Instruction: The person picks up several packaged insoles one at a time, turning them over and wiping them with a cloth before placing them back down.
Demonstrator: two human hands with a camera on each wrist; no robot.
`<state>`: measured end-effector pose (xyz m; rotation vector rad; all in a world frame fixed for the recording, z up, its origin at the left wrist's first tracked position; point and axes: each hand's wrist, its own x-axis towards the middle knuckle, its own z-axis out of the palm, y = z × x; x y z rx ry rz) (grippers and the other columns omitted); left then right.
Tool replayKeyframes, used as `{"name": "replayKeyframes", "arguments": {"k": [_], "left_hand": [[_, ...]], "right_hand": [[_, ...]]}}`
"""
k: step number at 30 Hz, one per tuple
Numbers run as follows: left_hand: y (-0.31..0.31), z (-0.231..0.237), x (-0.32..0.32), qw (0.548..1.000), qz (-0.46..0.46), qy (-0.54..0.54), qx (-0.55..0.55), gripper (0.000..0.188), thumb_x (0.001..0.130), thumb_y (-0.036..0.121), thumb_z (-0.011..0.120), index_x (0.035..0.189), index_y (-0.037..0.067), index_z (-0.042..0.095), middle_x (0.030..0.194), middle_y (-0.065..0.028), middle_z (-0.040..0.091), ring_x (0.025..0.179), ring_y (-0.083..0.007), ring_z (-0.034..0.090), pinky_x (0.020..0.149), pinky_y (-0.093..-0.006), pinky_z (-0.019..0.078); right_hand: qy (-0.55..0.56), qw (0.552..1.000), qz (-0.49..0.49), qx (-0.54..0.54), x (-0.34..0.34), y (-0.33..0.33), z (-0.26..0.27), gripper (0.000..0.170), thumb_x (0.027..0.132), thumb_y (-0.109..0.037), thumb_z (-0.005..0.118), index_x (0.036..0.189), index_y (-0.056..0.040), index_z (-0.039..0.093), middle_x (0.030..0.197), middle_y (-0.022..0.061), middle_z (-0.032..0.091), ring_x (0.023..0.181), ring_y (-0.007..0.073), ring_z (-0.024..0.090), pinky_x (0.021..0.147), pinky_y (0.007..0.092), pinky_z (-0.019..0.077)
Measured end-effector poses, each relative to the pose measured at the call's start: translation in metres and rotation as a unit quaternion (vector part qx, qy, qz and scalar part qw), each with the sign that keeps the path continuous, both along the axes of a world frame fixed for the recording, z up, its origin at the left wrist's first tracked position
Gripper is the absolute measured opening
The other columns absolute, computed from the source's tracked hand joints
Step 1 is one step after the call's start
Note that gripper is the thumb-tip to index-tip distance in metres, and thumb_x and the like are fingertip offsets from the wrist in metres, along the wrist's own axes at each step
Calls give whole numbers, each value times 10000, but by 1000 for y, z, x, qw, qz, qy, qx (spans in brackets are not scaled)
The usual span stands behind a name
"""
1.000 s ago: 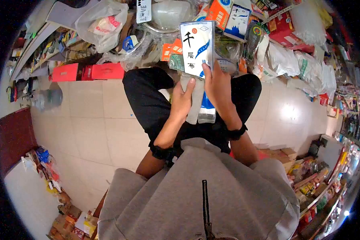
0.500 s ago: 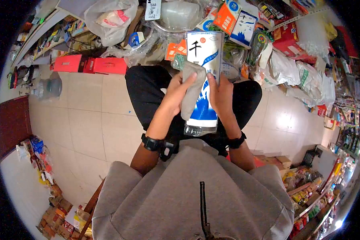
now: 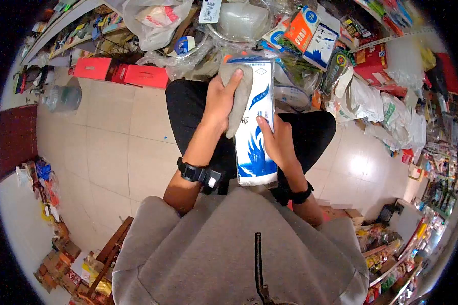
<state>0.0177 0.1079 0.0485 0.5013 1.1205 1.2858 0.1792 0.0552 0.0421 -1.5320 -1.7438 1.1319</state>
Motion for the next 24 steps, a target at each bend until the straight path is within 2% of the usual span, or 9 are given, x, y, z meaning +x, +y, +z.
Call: {"name": "replayKeyframes", "arguments": {"k": [6,7,12,16,18,19,20,22,24], "left_hand": [[17,2,-19,1000,-17,25,-2,347,944,362,594,1006,20,606,841,-76,665,667,-141,624,598,-283,506],[18,5,-18,1000,-17,24,-3,347,944,362,594,1006,20,606,841,-76,665,667,-141,624,598,-283,506],[30,-7,-23,994,47,86,48,331,969,248,574,1100,-55,591,998,-125,667,871,-150,622,793,-292,486],[61,-39,-54,937,190,292,-38,583,933,446,583,1190,-78,574,1102,-142,644,985,-196,599,891,-328,449],[64,-26,-82,958,194,210,-25,692,896,539,586,1241,-60,554,1154,-150,624,1038,-221,584,898,-342,448],[73,-46,-103,984,158,79,-12,658,909,559,538,1282,17,547,1193,-104,611,1056,-227,569,887,-353,453],[65,-24,-97,985,154,79,-12,658,909,559,538,1282,17,547,1193,-104,611,1056,-227,569,887,-353,453],[36,22,-83,979,73,-183,-53,616,922,572,478,1309,97,540,1219,-47,600,1071,-235,561,877,-372,460],[19,17,-75,983,121,-127,55,492,968,472,415,1295,130,551,1214,-27,607,1113,-253,553,940,-392,449]], "right_hand": [[-41,998,34,-38,2,-13,3,360,961,-264,529,1060,77,583,854,260,665,808,348,696,696,365,521],[-5,999,36,-28,0,-14,9,306,944,-228,544,1100,34,574,886,282,644,816,433,645,714,452,523],[-25,998,54,-22,2,-18,12,288,947,-210,540,1088,38,572,857,275,643,790,430,645,692,447,522],[-16,997,74,-35,6,-19,17,290,948,-212,540,1070,48,570,821,260,651,743,411,657,659,441,519],[-19,998,41,-50,13,-22,12,284,944,-209,546,1049,53,574,795,251,651,720,399,663,641,435,516],[-22,998,6,-65,17,-22,10,279,941,-206,552,1029,58,578,769,242,652,698,387,668,624,430,513],[7,1000,-20,-20,19,-19,13,262,952,-209,555,966,49,600,732,143,646,661,156,623,599,322,479],[22,998,-59,-26,26,-10,10,241,951,-191,563,969,46,603,727,118,635,650,117,580,590,296,461],[39,997,-70,1,29,1,8,223,951,-175,564,978,42,607,734,107,644,651,112,583,590,284,460]]}}
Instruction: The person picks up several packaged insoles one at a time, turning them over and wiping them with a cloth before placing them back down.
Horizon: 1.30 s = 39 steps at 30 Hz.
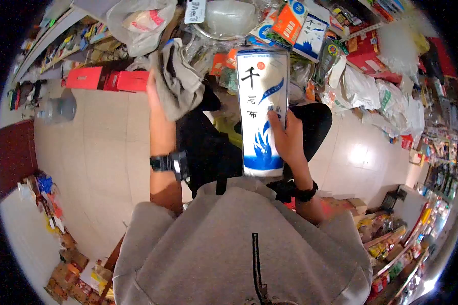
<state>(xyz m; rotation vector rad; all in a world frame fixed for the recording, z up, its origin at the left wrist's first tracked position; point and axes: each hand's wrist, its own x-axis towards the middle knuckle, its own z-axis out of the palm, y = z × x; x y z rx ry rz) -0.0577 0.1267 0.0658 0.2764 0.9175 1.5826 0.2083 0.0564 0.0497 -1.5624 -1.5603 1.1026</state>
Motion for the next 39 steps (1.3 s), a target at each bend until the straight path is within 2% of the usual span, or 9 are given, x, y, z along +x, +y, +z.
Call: {"name": "replayKeyframes", "arguments": {"k": [2,8,11,16,18,24,30,34,39], "left_hand": [[-17,-22,-7,988,-59,-142,-9,456,978,412,426,1298,108,540,1237,-57,596,1129,-263,548,975,-405,433],[-70,-52,14,982,-29,-178,-56,436,971,353,458,1308,82,513,1274,-91,572,1147,-284,541,994,-418,424],[-87,-68,20,976,-37,-207,-59,450,977,378,420,1303,83,519,1273,-97,572,1150,-289,541,987,-419,433],[-99,-74,37,956,-94,-267,-73,469,985,395,375,1310,84,507,1266,-98,563,1133,-289,551,966,-420,452],[-99,-67,51,979,-44,-172,-96,445,990,377,373,1297,84,507,1254,-90,556,1136,-285,538,973,-412,441],[-58,-28,82,978,29,-202,-28,468,984,426,389,1281,86,516,1247,-96,560,1133,-286,529,985,-413,416],[-23,-43,59,994,61,-77,-42,427,1005,361,452,1251,13,484,1137,-115,600,1022,-239,603,902,-378,491],[-20,-20,36,997,77,16,18,401,997,316,489,1281,33,488,1154,-100,605,1030,-232,597,928,-370,476],[-26,-3,55,967,-4,253,-18,281,957,237,592,1122,9,597,1016,-55,650,872,-118,596,757,-266,482]], "right_hand": [[-44,998,6,53,0,10,1,231,930,-173,582,972,54,596,709,210,647,651,353,672,590,400,505],[-19,994,-62,89,3,25,-12,236,935,-193,600,1018,28,605,824,187,675,733,270,672,663,352,501],[350,903,-250,2,-2,35,2,204,915,-162,633,1049,-9,622,976,84,637,860,217,618,784,313,497],[273,924,-262,54,-17,36,7,271,899,-138,656,1133,-22,582,1160,87,550,1109,170,502,913,288,434],[507,807,-303,-14,-40,33,19,386,881,-133,680,1218,-27,523,1168,84,556,1100,199,512,946,305,422],[223,940,-256,22,-71,-7,-11,465,866,-240,723,1207,24,550,1144,106,612,1050,198,559,945,338,428],[-6,994,80,-70,-21,-34,-29,392,843,-230,745,1097,46,630,1071,109,665,978,195,598,895,327,450],[115,977,-149,-103,61,-21,-103,366,976,-278,548,833,37,667,695,91,650,674,198,618,659,319,466],[133,984,-77,87,38,32,-15,320,976,-254,509,1090,33,593,935,100,665,866,178,608,773,313,463]]}}
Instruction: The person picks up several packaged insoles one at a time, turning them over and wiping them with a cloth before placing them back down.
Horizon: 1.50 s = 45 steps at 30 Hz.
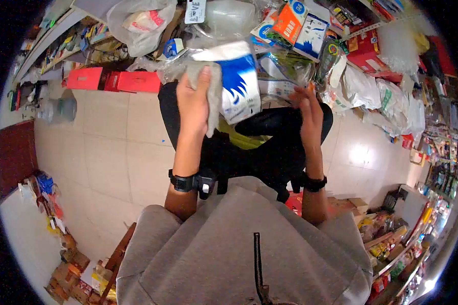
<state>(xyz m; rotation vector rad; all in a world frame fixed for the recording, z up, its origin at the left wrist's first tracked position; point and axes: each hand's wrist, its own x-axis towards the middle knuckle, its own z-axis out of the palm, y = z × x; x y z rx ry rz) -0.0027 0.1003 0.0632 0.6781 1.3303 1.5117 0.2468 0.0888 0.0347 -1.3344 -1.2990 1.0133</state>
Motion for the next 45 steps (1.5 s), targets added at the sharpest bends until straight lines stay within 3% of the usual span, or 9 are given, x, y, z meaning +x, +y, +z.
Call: {"name": "replayKeyframes", "arguments": {"k": [5,11,21,25,28,31,39,40,45], "left_hand": [[-7,5,33,991,-132,-15,17,282,949,222,612,1096,-20,607,969,-55,658,841,-104,592,756,-259,478],[-5,8,36,960,-22,-275,-49,509,976,486,473,1229,49,534,1092,-74,620,971,-181,611,846,-344,497],[-7,-2,55,996,-69,31,54,346,968,295,571,1126,-11,602,1007,-59,658,907,-107,590,821,-265,470],[-9,-2,40,985,-79,-147,-39,576,976,534,436,1245,33,525,1100,-80,624,946,-188,604,846,-330,486],[-12,-9,14,874,-165,-451,-66,602,998,538,319,1308,56,503,1201,-118,603,1087,-247,588,946,-380,472],[-17,-33,5,826,-122,-549,-39,531,1009,442,351,1359,57,456,1284,-114,564,1136,-260,569,984,-400,450],[-29,-29,9,881,-99,-461,14,542,986,472,408,1355,78,448,1288,-116,549,1167,-267,531,1003,-388,432],[-27,-24,12,901,-117,-417,1,552,992,470,390,1384,82,414,1304,-118,532,1183,-260,522,1006,-388,431],[-15,6,51,991,-56,-112,-48,348,922,269,654,1117,-15,606,965,-70,669,821,-108,616,730,-254,497]], "right_hand": [[-114,986,126,2,-44,23,40,389,901,-267,637,1126,39,552,878,204,646,783,272,655,713,375,495],[-204,973,57,97,-59,19,50,414,903,-279,635,1139,56,578,813,242,634,720,418,612,650,434,477],[-241,958,89,126,-65,11,51,392,906,-251,620,1171,35,589,727,228,629,667,402,619,614,454,472],[-195,979,56,29,-56,12,52,307,932,-232,588,1088,32,607,790,224,651,712,358,646,661,415,485],[-144,988,41,35,-50,15,51,293,945,-235,571,1050,36,607,829,211,662,757,332,651,717,398,487],[-143,988,42,24,-48,19,54,285,949,-234,564,1020,38,614,859,197,671,799,329,648,774,396,479],[-175,980,93,-8,-59,17,60,271,903,-215,619,980,46,617,808,230,650,733,387,648,667,415,491],[-257,961,72,76,-62,17,54,256,917,-199,620,916,57,609,733,183,635,632,248,606,607,338,455],[-236,965,79,87,-76,11,52,251,910,-189,616,941,60,609,723,222,629,663,392,631,608,426,460]]}}
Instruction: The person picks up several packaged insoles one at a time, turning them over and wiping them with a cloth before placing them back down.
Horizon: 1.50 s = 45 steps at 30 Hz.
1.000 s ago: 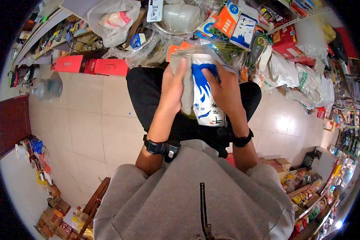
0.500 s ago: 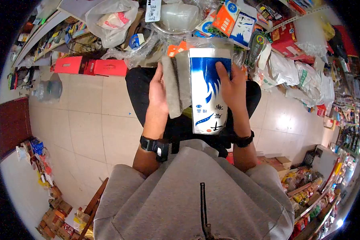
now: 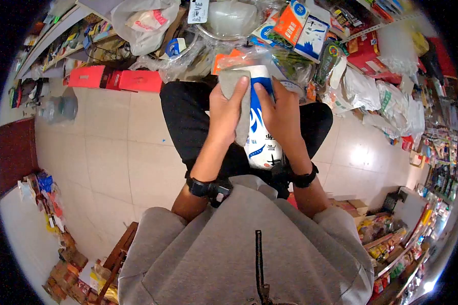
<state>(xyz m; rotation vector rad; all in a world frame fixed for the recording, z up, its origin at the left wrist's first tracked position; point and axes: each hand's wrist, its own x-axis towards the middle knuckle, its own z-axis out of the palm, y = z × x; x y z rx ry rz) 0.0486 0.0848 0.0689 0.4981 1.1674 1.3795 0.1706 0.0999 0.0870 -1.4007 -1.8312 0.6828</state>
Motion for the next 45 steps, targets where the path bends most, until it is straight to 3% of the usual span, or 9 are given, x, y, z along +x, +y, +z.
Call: {"name": "replayKeyframes", "arguments": {"k": [12,17,20,21,22,26,31,33,45], "left_hand": [[-33,-25,4,966,-123,225,42,275,822,193,748,982,-19,677,854,-81,707,750,-108,628,716,-279,501],[-39,-22,-3,965,-139,210,66,268,809,158,759,990,-20,672,868,-72,706,769,-103,629,733,-268,501],[-31,-20,-13,976,-67,202,45,240,819,130,751,993,-17,674,877,-60,702,775,-97,622,713,-255,494],[-28,-13,-16,971,-72,222,50,246,848,160,726,1004,-21,668,887,-68,699,794,-105,622,729,-260,491],[-25,-6,-18,966,-77,241,54,259,876,190,701,1015,-25,661,897,-76,696,813,-113,621,744,-265,488],[-29,-24,-11,983,-84,156,41,385,991,312,519,1094,-48,609,1020,-108,662,907,-133,592,815,-263,453],[-35,-19,-6,974,-141,168,53,319,955,254,595,1063,-46,616,912,-89,682,831,-124,609,766,-280,474],[-34,-17,-7,972,-150,169,60,308,934,234,626,1068,-43,615,912,-85,684,830,-119,612,768,-274,477],[-46,-12,-23,969,-224,91,58,344,816,116,747,1103,-20,617,972,-58,681,865,-82,607,799,-259,492]], "right_hand": [[31,986,-126,100,18,28,-9,221,883,-165,630,906,54,619,801,270,622,765,460,603,674,473,464],[156,979,-130,5,23,35,-11,327,924,-282,632,897,44,620,738,154,637,647,198,571,608,367,435],[148,979,-66,-127,20,21,-13,377,933,-327,611,869,45,609,706,137,627,619,175,548,582,349,425],[198,978,-31,-60,9,9,-22,435,942,-365,587,798,46,583,629,119,588,565,154,492,541,346,401],[114,985,-36,-128,13,3,-23,442,946,-342,589,728,41,560,560,115,538,518,153,455,501,374,370],[116,988,-93,-28,7,-2,-28,427,960,-297,576,698,39,557,547,128,525,483,178,439,476,397,333],[95,985,-137,34,13,5,-33,410,968,-282,562,718,42,558,561,135,529,488,191,439,482,384,334],[150,976,-155,-31,11,4,-22,396,977,-284,560,785,58,607,656,27,570,633,73,447,561,286,362],[179,959,-220,23,14,26,-31,441,980,-327,540,760,49,606,619,97,601,579,129,508,529,339,396]]}}
